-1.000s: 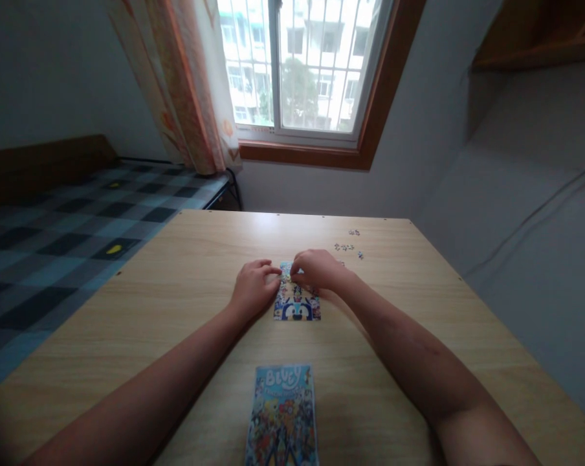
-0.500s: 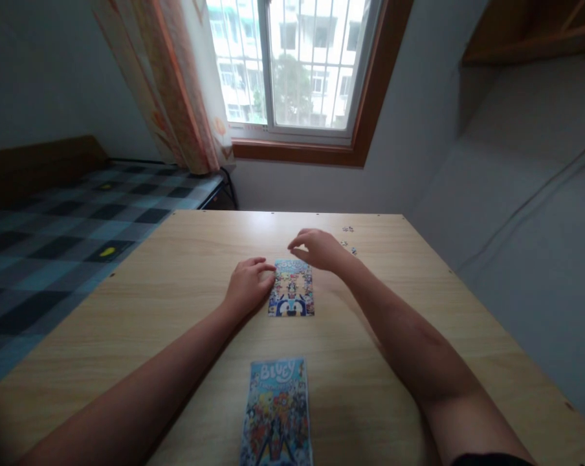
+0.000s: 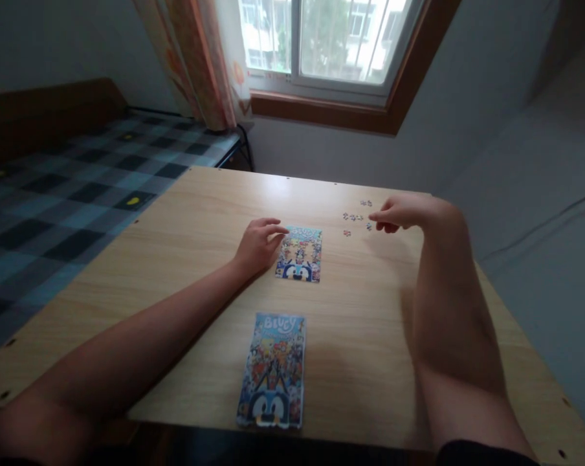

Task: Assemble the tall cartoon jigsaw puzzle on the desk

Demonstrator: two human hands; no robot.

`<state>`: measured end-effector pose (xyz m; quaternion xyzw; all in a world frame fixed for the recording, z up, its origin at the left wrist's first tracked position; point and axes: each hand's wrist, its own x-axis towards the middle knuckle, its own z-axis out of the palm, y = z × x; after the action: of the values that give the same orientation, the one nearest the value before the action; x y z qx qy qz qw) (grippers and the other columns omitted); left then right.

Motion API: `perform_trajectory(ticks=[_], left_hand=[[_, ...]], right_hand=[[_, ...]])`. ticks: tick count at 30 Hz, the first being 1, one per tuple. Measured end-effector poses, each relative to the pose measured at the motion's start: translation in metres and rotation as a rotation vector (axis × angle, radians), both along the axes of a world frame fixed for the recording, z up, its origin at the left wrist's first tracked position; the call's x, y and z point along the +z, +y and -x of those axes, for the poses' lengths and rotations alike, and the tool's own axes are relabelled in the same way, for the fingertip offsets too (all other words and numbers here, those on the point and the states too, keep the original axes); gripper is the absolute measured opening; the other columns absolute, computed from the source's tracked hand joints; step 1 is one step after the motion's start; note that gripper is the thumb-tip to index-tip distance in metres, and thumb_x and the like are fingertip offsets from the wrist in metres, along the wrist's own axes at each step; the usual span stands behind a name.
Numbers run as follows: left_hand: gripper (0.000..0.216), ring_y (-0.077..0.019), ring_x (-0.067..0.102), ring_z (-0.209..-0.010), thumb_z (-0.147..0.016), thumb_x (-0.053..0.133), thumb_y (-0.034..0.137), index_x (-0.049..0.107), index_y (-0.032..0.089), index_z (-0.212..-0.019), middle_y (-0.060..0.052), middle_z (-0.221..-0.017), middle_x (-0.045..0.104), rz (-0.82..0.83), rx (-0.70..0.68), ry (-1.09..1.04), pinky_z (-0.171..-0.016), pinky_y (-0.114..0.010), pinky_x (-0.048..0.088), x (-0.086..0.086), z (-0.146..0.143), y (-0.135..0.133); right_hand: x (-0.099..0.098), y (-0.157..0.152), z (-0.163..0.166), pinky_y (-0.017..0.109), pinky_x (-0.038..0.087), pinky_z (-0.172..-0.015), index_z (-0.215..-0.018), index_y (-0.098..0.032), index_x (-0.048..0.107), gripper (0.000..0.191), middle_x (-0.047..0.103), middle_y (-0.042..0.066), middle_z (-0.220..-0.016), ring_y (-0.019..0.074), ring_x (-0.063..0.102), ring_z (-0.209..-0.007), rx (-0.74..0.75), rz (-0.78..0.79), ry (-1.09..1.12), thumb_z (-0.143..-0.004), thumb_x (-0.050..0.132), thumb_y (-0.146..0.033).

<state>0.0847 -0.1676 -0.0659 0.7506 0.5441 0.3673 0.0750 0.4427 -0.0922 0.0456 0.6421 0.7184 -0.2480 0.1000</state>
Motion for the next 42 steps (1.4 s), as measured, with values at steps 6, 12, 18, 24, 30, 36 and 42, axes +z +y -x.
perform_trajectory(ticks=[6,12,18,24,30,36,42], left_hand=[[0.012,-0.0215,0.063,-0.095,-0.088,0.064,0.017,0.075,0.021,-0.089,-0.005,-0.094,0.075,-0.171,0.063,-0.226,-0.094,-0.040,0.047,0.006,0.006,0.001],[0.012,-0.0183,0.062,-0.082,-0.079,0.057,0.012,0.066,0.019,-0.078,-0.004,-0.082,0.069,-0.077,0.140,-0.462,-0.080,-0.033,0.049,0.001,0.010,0.008],[0.013,-0.0163,0.056,-0.070,-0.074,0.051,0.015,0.058,0.020,-0.065,0.001,-0.067,0.059,0.001,0.212,-0.544,-0.068,-0.028,0.043,0.004,0.013,0.010],[0.015,-0.0178,0.057,-0.071,-0.066,0.048,0.016,0.061,0.021,-0.059,0.000,-0.069,0.060,0.005,0.235,-0.548,-0.069,-0.030,0.043,0.007,0.019,0.010],[0.014,-0.0197,0.058,-0.074,-0.060,0.046,0.018,0.057,0.022,-0.053,-0.002,-0.069,0.061,0.000,0.188,-0.588,-0.075,-0.032,0.045,0.010,0.022,0.009],[0.009,-0.0191,0.049,-0.062,-0.054,0.044,0.020,0.051,0.023,-0.050,-0.001,-0.055,0.048,0.097,0.201,-0.552,-0.059,-0.031,0.038,0.012,0.025,0.007],[0.006,-0.0192,0.047,-0.061,-0.047,0.044,0.020,0.048,0.023,-0.049,-0.002,-0.054,0.047,0.141,0.180,-0.642,-0.055,-0.031,0.036,0.003,0.030,0.016]], right_hand=[[0.007,0.007,-0.023,0.031,0.053,-0.059,-0.083,-0.020,0.079,0.055,0.072,0.011,-0.073,0.0207,0.068,-0.067,-0.023,-0.038,0.026,-0.087,0.057,-0.071],[0.004,0.009,-0.037,0.034,0.054,-0.061,-0.084,-0.021,0.079,0.057,0.068,0.010,-0.067,0.0219,0.066,-0.063,-0.072,-0.051,0.024,-0.081,0.062,-0.076],[0.018,-0.004,-0.026,0.032,0.053,-0.060,-0.080,-0.020,0.076,0.050,0.066,0.008,-0.066,0.0205,0.065,-0.062,-0.226,-0.064,-0.005,-0.084,0.065,-0.068],[0.007,0.001,-0.032,0.027,0.052,-0.058,-0.078,-0.016,0.071,0.040,0.067,0.008,-0.064,0.0186,0.067,-0.063,-0.316,-0.057,0.126,-0.093,0.061,-0.051],[-0.030,0.018,-0.046,0.023,0.050,-0.058,-0.101,-0.014,0.074,0.024,0.076,0.009,-0.082,0.0152,0.068,-0.065,-0.341,-0.185,0.316,-0.088,0.072,-0.034],[-0.082,0.034,-0.034,0.018,0.048,-0.061,-0.130,-0.011,0.065,0.038,0.074,0.013,-0.107,0.0117,0.067,-0.076,-0.365,-0.413,0.511,-0.093,0.061,-0.019],[-0.101,0.044,-0.031,0.019,0.049,-0.068,-0.123,-0.011,0.070,0.034,0.076,0.011,-0.106,0.0121,0.067,-0.077,-0.349,-0.472,0.479,-0.090,0.063,-0.017]])
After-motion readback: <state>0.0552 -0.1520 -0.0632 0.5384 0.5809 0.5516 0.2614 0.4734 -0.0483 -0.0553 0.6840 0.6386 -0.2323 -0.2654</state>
